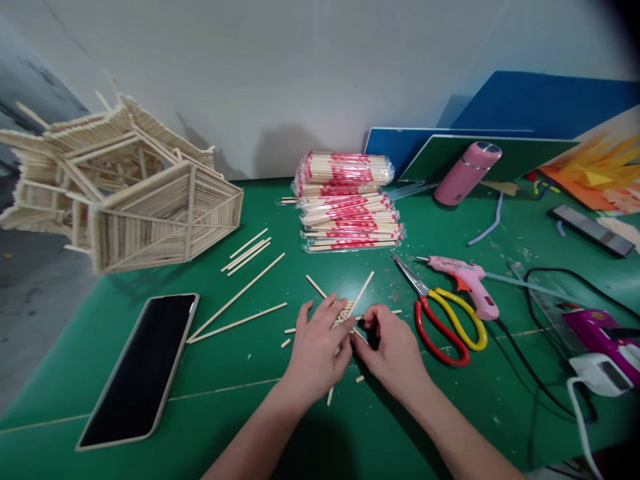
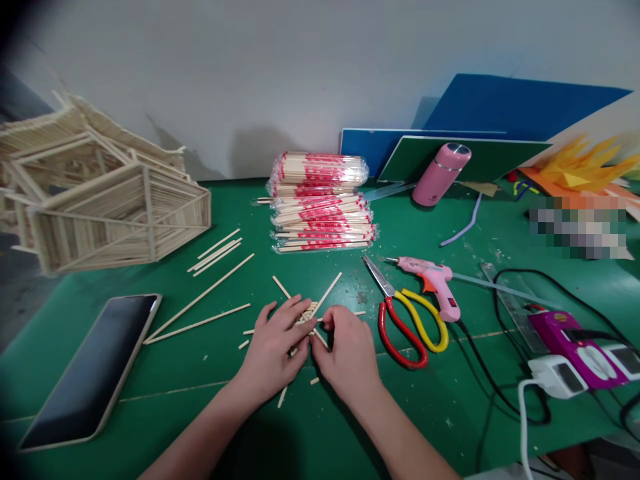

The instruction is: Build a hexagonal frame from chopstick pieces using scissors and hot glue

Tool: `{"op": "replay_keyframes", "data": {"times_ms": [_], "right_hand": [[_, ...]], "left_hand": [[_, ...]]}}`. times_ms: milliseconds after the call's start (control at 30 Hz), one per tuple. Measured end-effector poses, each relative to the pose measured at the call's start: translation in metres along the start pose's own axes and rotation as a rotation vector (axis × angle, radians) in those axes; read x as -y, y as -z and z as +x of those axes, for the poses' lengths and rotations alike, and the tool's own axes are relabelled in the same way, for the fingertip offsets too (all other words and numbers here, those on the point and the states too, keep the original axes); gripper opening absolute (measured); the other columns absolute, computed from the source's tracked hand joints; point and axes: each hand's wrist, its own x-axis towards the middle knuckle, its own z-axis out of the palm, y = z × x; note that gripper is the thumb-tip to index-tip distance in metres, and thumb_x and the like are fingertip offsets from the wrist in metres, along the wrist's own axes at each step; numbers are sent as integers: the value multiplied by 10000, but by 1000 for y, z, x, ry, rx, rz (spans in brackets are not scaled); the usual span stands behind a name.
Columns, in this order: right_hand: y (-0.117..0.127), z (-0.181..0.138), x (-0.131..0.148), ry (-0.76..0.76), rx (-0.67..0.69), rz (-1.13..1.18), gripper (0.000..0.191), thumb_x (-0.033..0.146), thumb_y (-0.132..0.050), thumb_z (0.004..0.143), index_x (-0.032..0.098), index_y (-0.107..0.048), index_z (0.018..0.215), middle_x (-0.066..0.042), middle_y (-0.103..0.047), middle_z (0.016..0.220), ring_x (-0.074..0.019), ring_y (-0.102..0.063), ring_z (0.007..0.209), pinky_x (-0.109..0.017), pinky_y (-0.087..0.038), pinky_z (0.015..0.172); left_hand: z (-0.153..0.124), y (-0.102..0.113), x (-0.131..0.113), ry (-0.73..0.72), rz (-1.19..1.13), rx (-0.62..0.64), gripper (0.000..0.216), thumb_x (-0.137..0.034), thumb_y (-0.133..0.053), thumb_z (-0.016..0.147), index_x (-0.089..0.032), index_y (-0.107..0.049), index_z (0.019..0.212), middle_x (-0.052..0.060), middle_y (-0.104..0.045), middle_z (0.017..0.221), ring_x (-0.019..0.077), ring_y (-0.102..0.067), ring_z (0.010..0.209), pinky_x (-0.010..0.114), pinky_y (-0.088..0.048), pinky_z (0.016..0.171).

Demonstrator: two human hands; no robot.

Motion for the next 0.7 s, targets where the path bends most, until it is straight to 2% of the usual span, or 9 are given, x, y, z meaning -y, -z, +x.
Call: {"op": "replay_keyframes", "data": {"times_ms": [700], "right_hand": [[-2,-1,0,-2,12,-6,140,286,-531,709,201,-430,755,13,-511,655,-146,-489,591,-226,-315,504]], "left_hand": [[-2,-2,2,-11,-2,-25,293,-157,-445,739,-231,-597,979,64,-534,1194,257,-403,1161,530,-245,927]]}}
